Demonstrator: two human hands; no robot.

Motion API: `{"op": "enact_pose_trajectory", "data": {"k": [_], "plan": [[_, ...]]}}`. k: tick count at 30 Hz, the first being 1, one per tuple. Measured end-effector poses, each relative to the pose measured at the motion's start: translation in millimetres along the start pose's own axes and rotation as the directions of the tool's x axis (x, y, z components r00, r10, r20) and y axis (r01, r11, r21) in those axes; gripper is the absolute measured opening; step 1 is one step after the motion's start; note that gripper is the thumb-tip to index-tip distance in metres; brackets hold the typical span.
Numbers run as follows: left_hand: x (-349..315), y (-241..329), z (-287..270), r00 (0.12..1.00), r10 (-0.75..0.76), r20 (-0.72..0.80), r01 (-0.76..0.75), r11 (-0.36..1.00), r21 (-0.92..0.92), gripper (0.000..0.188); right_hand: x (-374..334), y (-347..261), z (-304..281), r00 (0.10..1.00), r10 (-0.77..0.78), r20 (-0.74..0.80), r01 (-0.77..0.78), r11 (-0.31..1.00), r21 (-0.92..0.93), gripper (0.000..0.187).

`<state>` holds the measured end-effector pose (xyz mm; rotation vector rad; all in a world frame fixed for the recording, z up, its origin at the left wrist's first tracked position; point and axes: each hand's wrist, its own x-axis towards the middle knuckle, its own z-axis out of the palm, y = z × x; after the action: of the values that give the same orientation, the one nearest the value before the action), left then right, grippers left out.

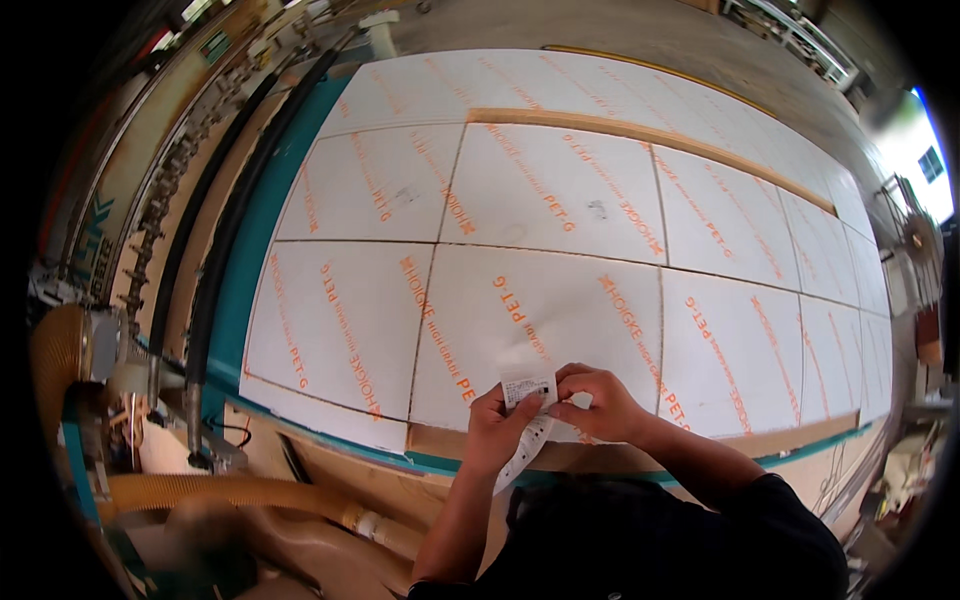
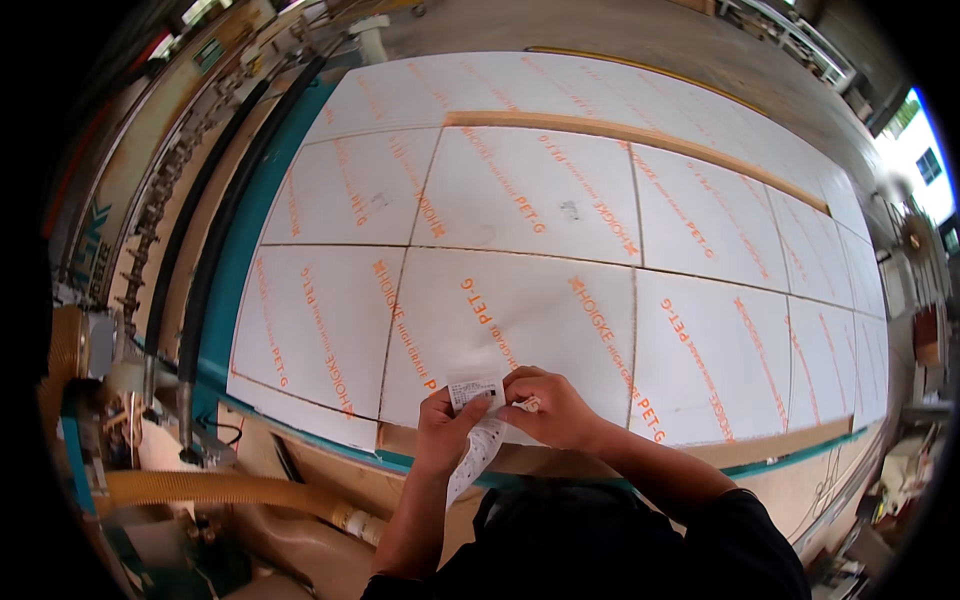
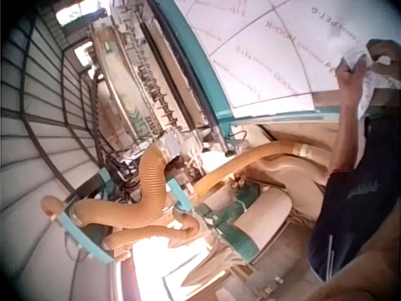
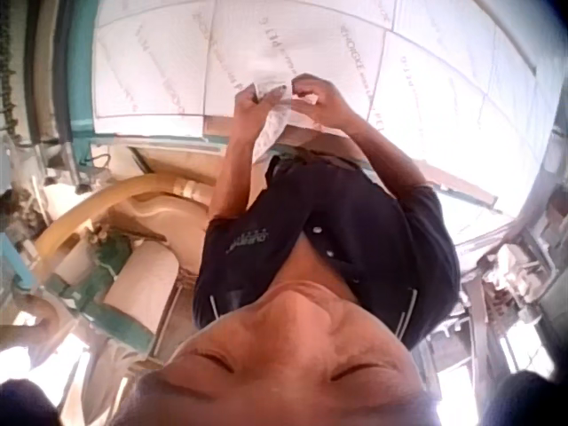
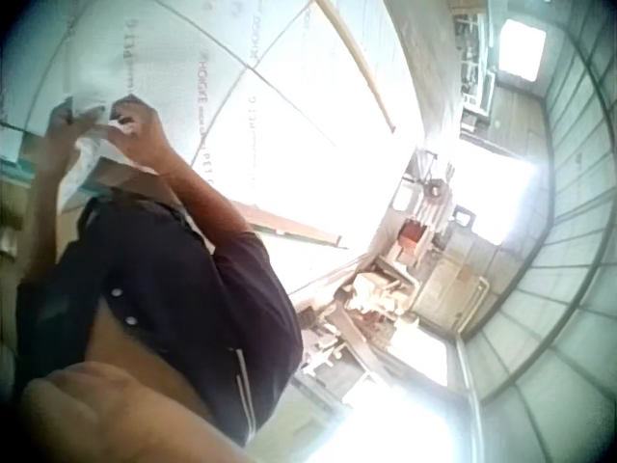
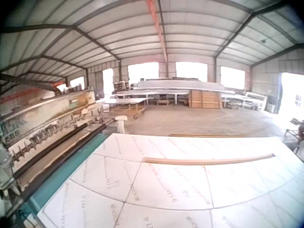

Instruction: The person applies labels to a large sheet on a workbench, using a marker to write on the sheet before placing each label.

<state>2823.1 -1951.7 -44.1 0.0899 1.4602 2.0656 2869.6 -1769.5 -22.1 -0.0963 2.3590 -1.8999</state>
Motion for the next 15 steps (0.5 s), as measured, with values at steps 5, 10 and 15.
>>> {"op": "enact_pose_trajectory", "data": {"k": [5,10,15], "plan": [[-4.2,-15.4,31.7,0.979,-0.034,0.2,0.012,0.994,0.112,0.019,-44.0,-0.8,-24.0,0.989,0.045,-0.139,-0.043,0.999,0.013,0.015],[-8.9,-34.7,94.9,0.974,-0.077,0.212,0.046,0.988,0.148,0.019,-104.3,-2.6,-74.6,0.845,-0.238,-0.479,0.121,0.958,-0.261,0.026],[-13.3,-80.8,178.0,0.97,-0.061,0.235,0.045,0.996,0.075,0.02,-149.9,25.6,-145.0,0.835,-0.496,-0.239,0.376,0.83,-0.412,0.042]]}}
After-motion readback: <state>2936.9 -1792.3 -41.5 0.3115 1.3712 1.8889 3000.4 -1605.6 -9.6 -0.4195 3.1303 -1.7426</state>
